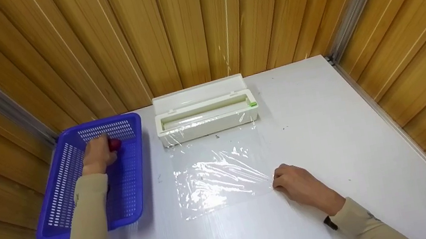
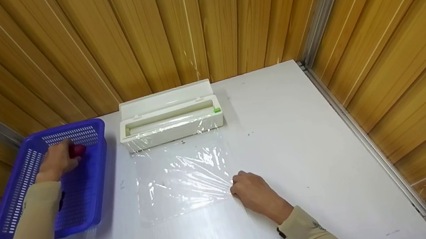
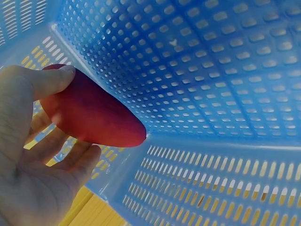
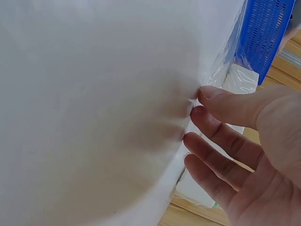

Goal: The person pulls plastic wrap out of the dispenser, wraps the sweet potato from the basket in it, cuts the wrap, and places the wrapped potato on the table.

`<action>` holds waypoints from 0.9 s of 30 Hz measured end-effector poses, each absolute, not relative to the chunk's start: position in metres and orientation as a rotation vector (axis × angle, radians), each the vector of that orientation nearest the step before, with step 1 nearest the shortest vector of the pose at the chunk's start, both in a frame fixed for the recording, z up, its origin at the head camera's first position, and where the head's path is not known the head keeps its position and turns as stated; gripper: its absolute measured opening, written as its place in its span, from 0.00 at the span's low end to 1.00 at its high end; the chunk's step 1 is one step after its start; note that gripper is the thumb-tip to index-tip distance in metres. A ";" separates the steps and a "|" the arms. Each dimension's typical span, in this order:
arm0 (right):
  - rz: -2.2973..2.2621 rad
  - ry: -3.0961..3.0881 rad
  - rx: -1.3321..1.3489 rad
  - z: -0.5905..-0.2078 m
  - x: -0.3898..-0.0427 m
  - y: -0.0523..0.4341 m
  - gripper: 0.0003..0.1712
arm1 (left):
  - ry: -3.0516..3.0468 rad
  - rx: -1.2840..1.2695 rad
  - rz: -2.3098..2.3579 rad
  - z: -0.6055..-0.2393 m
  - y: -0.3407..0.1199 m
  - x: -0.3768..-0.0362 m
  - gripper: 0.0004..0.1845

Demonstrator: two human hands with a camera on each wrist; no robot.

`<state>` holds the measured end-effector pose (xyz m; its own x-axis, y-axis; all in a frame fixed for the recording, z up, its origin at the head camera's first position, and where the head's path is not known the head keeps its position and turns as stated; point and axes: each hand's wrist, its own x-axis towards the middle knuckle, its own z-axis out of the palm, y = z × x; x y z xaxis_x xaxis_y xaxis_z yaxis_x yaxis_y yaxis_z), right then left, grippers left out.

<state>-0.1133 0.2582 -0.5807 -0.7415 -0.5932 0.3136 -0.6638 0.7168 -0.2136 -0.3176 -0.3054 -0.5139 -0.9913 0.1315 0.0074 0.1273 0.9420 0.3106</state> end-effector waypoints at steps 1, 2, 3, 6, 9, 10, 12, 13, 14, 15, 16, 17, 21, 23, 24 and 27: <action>0.451 -2.698 1.004 -0.581 -0.113 0.258 0.08 | 3.080 0.203 0.491 -0.513 -0.305 -0.318 0.21; 0.439 -2.695 1.006 -0.581 -0.113 0.258 0.08 | 3.071 0.196 0.498 -0.511 -0.305 -0.317 0.21; 0.429 -2.690 1.008 -0.581 -0.113 0.258 0.08 | 3.058 0.187 0.508 -0.510 -0.305 -0.317 0.22; 0.401 -2.680 1.010 -0.581 -0.113 0.258 0.08 | 3.015 0.164 0.532 -0.506 -0.303 -0.317 0.23; 0.393 -2.682 0.997 -0.580 -0.113 0.257 0.08 | 2.982 0.143 0.550 -0.503 -0.303 -0.316 0.24; 0.391 -2.686 0.990 -0.579 -0.114 0.257 0.08 | 2.974 0.137 0.553 -0.502 -0.303 -0.315 0.24; 0.385 -2.690 0.981 -0.578 -0.114 0.257 0.08 | 2.965 0.127 0.551 -0.499 -0.304 -0.312 0.24; 0.381 -2.695 0.975 -0.578 -0.114 0.257 0.08 | 2.968 0.130 0.540 -0.499 -0.304 -0.311 0.25; 0.378 -2.700 0.969 -0.577 -0.114 0.257 0.08 | 2.971 0.130 0.531 -0.498 -0.305 -0.311 0.25; 0.376 -2.701 0.967 -0.578 -0.115 0.258 0.08 | 2.973 0.128 0.521 -0.497 -0.305 -0.310 0.25; 0.371 -2.699 0.966 -0.578 -0.115 0.258 0.08 | 2.971 0.124 0.517 -0.496 -0.305 -0.309 0.25; 0.368 -2.695 0.967 -0.579 -0.115 0.258 0.08 | 2.973 0.123 0.508 -0.495 -0.305 -0.308 0.25; 0.379 -2.661 0.974 -0.581 -0.115 0.258 0.08 | 2.977 0.117 0.507 -0.489 -0.307 -0.302 0.24; 0.388 -2.640 0.980 -0.582 -0.114 0.258 0.09 | 2.990 0.131 0.505 -0.486 -0.308 -0.299 0.23; 0.395 -2.631 0.982 -0.582 -0.114 0.258 0.09 | 2.997 0.138 0.507 -0.484 -0.309 -0.297 0.23; 0.405 -2.611 0.990 -0.583 -0.113 0.258 0.09 | 2.999 0.154 0.523 -0.477 -0.309 -0.292 0.23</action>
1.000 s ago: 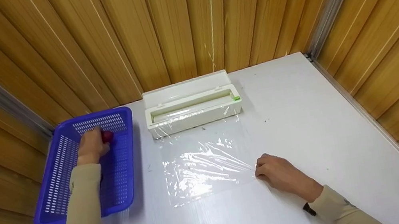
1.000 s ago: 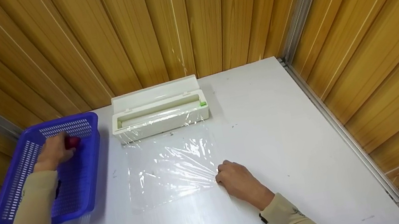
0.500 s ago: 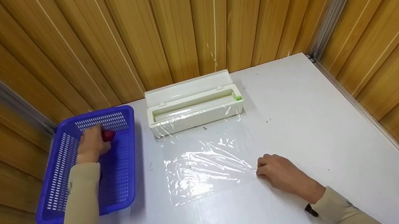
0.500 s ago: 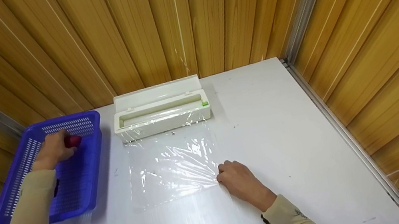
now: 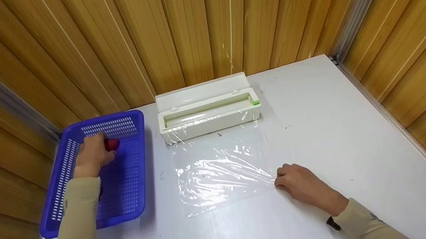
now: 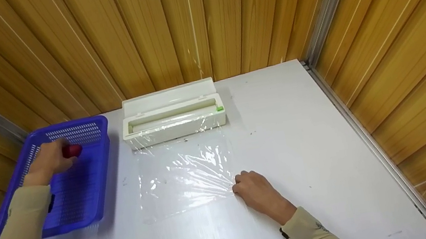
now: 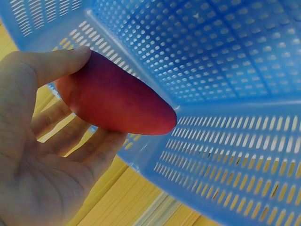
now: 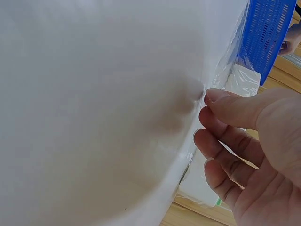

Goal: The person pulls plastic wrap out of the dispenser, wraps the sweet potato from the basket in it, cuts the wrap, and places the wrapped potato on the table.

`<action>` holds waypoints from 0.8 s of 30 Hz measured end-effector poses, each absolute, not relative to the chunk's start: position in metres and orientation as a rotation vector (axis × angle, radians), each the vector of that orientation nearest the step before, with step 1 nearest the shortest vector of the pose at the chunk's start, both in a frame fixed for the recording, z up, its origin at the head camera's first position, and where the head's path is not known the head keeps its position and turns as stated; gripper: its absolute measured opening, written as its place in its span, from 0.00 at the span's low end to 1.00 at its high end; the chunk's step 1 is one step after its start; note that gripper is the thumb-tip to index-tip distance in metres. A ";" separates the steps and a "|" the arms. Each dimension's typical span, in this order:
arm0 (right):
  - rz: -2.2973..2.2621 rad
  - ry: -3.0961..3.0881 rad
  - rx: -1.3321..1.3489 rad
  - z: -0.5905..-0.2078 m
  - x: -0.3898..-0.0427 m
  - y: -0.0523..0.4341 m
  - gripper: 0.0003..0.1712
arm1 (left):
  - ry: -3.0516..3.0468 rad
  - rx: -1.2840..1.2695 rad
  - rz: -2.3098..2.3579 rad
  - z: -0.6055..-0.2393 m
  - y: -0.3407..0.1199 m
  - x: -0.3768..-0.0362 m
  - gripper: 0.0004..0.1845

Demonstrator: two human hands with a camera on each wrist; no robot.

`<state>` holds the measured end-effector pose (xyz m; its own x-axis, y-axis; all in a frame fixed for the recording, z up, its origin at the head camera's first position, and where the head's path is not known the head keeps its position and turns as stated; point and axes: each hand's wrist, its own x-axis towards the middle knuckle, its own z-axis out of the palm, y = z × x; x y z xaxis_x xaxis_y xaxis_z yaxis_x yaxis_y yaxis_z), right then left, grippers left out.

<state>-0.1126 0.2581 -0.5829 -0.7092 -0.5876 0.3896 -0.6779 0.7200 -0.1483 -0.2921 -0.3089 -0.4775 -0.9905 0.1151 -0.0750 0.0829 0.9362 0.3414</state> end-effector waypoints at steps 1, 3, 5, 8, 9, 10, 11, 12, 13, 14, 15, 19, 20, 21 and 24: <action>0.403 -2.607 0.991 -0.583 -0.112 0.258 0.09 | 2.988 0.150 0.535 -0.475 -0.309 -0.290 0.23; 0.403 -2.613 0.993 -0.583 -0.112 0.257 0.08 | 2.975 0.144 0.546 -0.470 -0.308 -0.286 0.24; 0.397 -2.629 0.992 -0.582 -0.112 0.257 0.08 | 2.971 0.135 0.546 -0.467 -0.307 -0.283 0.24; 0.396 -2.666 0.986 -0.582 -0.112 0.256 0.07 | 2.981 0.137 0.536 -0.463 -0.305 -0.280 0.25; 0.395 -2.674 0.986 -0.582 -0.112 0.256 0.07 | 2.985 0.139 0.543 -0.462 -0.304 -0.278 0.25; 0.393 -2.680 0.988 -0.581 -0.112 0.256 0.07 | 2.991 0.143 0.549 -0.461 -0.303 -0.277 0.25; 0.393 -2.683 0.989 -0.582 -0.112 0.256 0.07 | 2.995 0.146 0.555 -0.460 -0.302 -0.276 0.25; 0.395 -2.683 0.990 -0.582 -0.112 0.256 0.07 | 2.998 0.149 0.561 -0.459 -0.301 -0.275 0.24; 0.397 -2.680 0.990 -0.582 -0.112 0.256 0.07 | 3.001 0.154 0.567 -0.457 -0.300 -0.274 0.25; 0.399 -2.675 0.991 -0.582 -0.113 0.256 0.08 | 3.008 0.160 0.569 -0.456 -0.299 -0.273 0.25; 0.399 -2.670 0.993 -0.582 -0.113 0.256 0.08 | 3.015 0.166 0.569 -0.454 -0.298 -0.272 0.25; 0.397 -2.647 1.008 -0.582 -0.114 0.255 0.08 | 3.038 0.196 0.549 -0.448 -0.293 -0.268 0.24; 0.393 -2.645 1.014 -0.582 -0.114 0.255 0.08 | 3.048 0.206 0.539 -0.447 -0.292 -0.268 0.24; 0.389 -2.643 1.019 -0.582 -0.114 0.255 0.08 | 3.056 0.214 0.534 -0.447 -0.292 -0.267 0.23; 0.389 -2.640 1.030 -0.583 -0.115 0.256 0.09 | 3.098 0.256 0.490 -0.446 -0.290 -0.265 0.22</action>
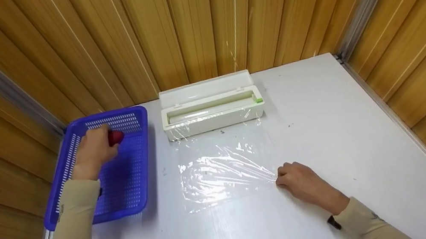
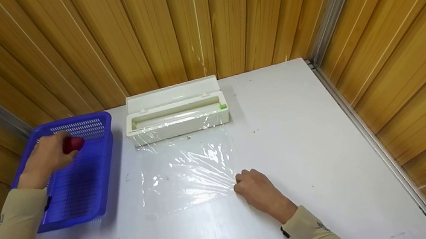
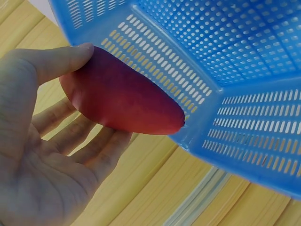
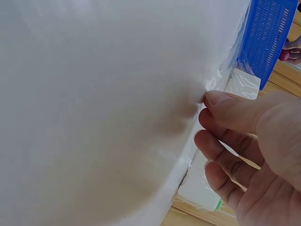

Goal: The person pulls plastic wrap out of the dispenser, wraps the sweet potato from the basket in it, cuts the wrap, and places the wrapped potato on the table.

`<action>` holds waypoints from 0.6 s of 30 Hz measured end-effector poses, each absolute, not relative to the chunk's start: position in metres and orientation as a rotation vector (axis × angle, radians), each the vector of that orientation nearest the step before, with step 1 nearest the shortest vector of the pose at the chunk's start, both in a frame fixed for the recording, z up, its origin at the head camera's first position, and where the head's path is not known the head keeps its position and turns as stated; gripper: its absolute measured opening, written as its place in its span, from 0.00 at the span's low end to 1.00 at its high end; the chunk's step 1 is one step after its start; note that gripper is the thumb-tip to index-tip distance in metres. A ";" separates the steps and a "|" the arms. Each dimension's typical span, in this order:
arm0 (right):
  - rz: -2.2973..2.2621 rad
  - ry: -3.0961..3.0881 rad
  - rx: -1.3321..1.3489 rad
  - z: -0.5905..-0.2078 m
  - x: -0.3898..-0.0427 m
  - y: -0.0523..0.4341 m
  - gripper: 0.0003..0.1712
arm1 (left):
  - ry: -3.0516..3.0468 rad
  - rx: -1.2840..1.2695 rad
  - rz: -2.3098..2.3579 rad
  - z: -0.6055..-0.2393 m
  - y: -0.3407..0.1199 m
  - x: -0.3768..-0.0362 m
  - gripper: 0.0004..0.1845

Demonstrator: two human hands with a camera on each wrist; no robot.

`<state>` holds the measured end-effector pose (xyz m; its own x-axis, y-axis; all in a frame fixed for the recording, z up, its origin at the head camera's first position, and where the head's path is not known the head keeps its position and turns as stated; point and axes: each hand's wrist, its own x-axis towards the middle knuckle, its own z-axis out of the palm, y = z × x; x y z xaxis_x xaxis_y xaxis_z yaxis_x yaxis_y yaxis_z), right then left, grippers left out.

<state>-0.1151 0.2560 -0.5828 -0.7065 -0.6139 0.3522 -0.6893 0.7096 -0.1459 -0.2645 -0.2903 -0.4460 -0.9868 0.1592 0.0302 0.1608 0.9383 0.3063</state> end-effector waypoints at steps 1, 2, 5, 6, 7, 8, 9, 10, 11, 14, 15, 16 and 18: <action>0.390 -2.639 1.032 -0.583 -0.115 0.256 0.09 | -3.076 -0.268 -0.469 -0.446 -0.290 -0.264 0.21; 0.393 -2.637 1.033 -0.584 -0.115 0.257 0.09 | -3.065 -0.279 -0.453 -0.446 -0.290 -0.263 0.20; 0.404 -2.639 1.033 -0.584 -0.115 0.258 0.10 | -3.036 -0.309 -0.422 -0.445 -0.289 -0.261 0.20; 0.403 -2.644 1.032 -0.585 -0.116 0.258 0.10 | -3.028 -0.316 -0.415 -0.445 -0.289 -0.260 0.20; 0.404 -2.650 1.028 -0.585 -0.116 0.258 0.10 | -3.024 -0.319 -0.419 -0.445 -0.289 -0.259 0.20; 0.405 -2.658 1.025 -0.585 -0.116 0.258 0.10 | -3.018 -0.322 -0.422 -0.445 -0.288 -0.258 0.20; 0.406 -2.666 1.020 -0.585 -0.116 0.258 0.10 | -3.010 -0.326 -0.422 -0.444 -0.288 -0.257 0.20; 0.406 -2.672 1.016 -0.586 -0.116 0.257 0.09 | -3.003 -0.332 -0.413 -0.444 -0.288 -0.256 0.21; 0.406 -2.676 1.012 -0.585 -0.116 0.257 0.09 | -2.996 -0.338 -0.407 -0.444 -0.287 -0.255 0.20; 0.408 -2.677 0.999 -0.585 -0.116 0.257 0.08 | -2.974 -0.348 -0.396 -0.442 -0.286 -0.253 0.21; 0.409 -2.677 0.993 -0.585 -0.115 0.257 0.08 | -2.970 -0.351 -0.393 -0.442 -0.286 -0.252 0.21; 0.407 -2.678 0.988 -0.586 -0.115 0.257 0.08 | -2.967 -0.352 -0.392 -0.441 -0.285 -0.251 0.21; 0.403 -2.683 0.981 -0.586 -0.114 0.257 0.08 | -2.961 -0.347 -0.411 -0.440 -0.285 -0.249 0.23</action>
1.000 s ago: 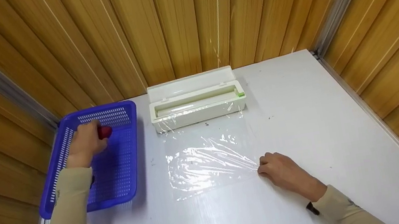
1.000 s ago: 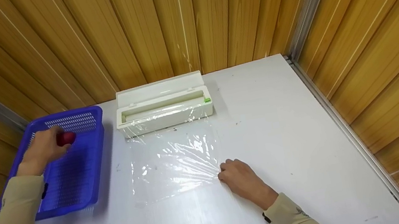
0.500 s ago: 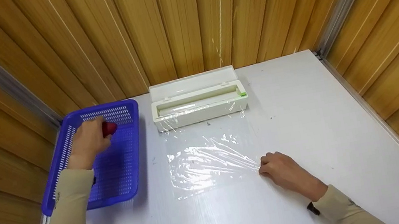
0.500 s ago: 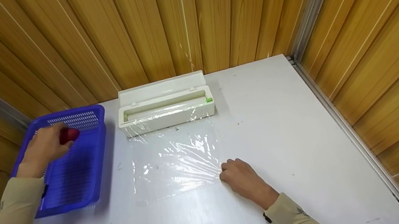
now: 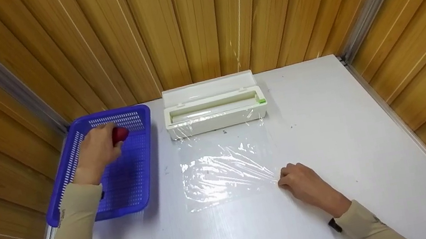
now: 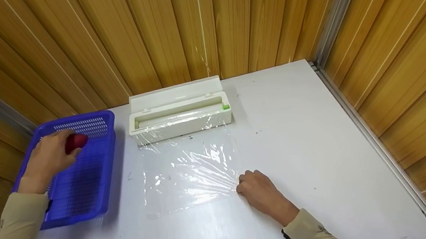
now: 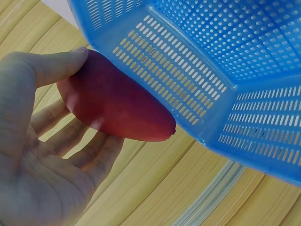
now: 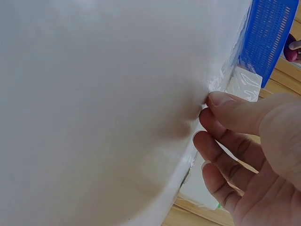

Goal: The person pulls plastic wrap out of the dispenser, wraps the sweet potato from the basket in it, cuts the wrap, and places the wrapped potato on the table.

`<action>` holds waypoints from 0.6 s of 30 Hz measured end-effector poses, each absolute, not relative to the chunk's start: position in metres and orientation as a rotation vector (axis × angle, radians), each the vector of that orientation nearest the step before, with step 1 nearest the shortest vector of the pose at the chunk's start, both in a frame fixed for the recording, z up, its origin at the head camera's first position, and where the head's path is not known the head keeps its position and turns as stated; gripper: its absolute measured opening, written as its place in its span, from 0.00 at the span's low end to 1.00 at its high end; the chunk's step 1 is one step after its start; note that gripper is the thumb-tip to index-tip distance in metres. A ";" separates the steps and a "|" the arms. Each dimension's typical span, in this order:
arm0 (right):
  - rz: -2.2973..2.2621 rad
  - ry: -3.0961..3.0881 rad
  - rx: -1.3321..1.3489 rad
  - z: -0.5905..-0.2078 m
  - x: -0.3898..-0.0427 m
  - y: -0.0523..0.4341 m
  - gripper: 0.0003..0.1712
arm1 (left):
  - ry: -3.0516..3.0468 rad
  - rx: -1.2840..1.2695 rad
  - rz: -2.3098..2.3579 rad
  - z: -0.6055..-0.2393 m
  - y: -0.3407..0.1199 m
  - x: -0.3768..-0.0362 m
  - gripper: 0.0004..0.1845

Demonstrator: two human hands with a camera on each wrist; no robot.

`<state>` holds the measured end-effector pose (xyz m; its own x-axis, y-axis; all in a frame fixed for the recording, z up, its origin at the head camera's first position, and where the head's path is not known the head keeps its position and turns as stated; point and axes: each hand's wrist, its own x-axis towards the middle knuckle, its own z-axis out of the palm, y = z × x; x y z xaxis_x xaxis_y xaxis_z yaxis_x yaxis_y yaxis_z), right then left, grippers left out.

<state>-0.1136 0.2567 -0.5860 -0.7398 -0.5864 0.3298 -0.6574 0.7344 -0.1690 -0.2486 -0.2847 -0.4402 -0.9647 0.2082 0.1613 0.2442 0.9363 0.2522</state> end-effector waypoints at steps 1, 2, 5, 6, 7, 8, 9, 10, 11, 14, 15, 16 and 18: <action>0.399 -2.687 0.978 -0.586 -0.113 0.256 0.08 | -2.957 -0.348 -0.414 -0.440 -0.284 -0.248 0.23; 0.399 -2.692 0.975 -0.586 -0.113 0.256 0.08 | -2.955 -0.348 -0.419 -0.440 -0.284 -0.246 0.24; 0.397 -2.704 0.972 -0.587 -0.112 0.255 0.08 | -2.945 -0.349 -0.421 -0.440 -0.285 -0.243 0.24; 0.391 -2.707 0.969 -0.586 -0.111 0.254 0.07 | -2.944 -0.352 -0.419 -0.440 -0.285 -0.242 0.24; 0.383 -2.708 0.965 -0.586 -0.111 0.254 0.07 | -2.941 -0.356 -0.417 -0.440 -0.285 -0.242 0.24; 0.378 -2.709 0.961 -0.587 -0.110 0.254 0.07 | -2.941 -0.358 -0.419 -0.440 -0.284 -0.241 0.24; 0.371 -2.709 0.957 -0.586 -0.110 0.254 0.07 | -2.940 -0.359 -0.419 -0.440 -0.283 -0.241 0.24; 0.364 -2.708 0.953 -0.586 -0.110 0.254 0.07 | -2.938 -0.360 -0.418 -0.440 -0.282 -0.240 0.25; 0.356 -2.708 0.950 -0.586 -0.109 0.254 0.07 | -2.934 -0.364 -0.415 -0.440 -0.280 -0.240 0.25; 0.357 -2.707 0.943 -0.585 -0.109 0.254 0.07 | -2.903 -0.384 -0.402 -0.439 -0.276 -0.240 0.26; 0.359 -2.705 0.941 -0.585 -0.109 0.254 0.07 | -2.892 -0.390 -0.399 -0.439 -0.274 -0.239 0.26; 0.362 -2.703 0.941 -0.584 -0.109 0.254 0.07 | -2.881 -0.397 -0.395 -0.439 -0.273 -0.239 0.26; 0.369 -2.698 0.939 -0.583 -0.110 0.254 0.08 | -2.866 -0.403 -0.394 -0.439 -0.271 -0.239 0.26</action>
<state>-0.1098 0.2540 -0.5827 -0.7573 -0.5672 0.3237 -0.6333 0.7588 -0.1520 -0.2390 -0.2712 -0.4388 -0.9382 0.2382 0.2511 0.2971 0.9263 0.2316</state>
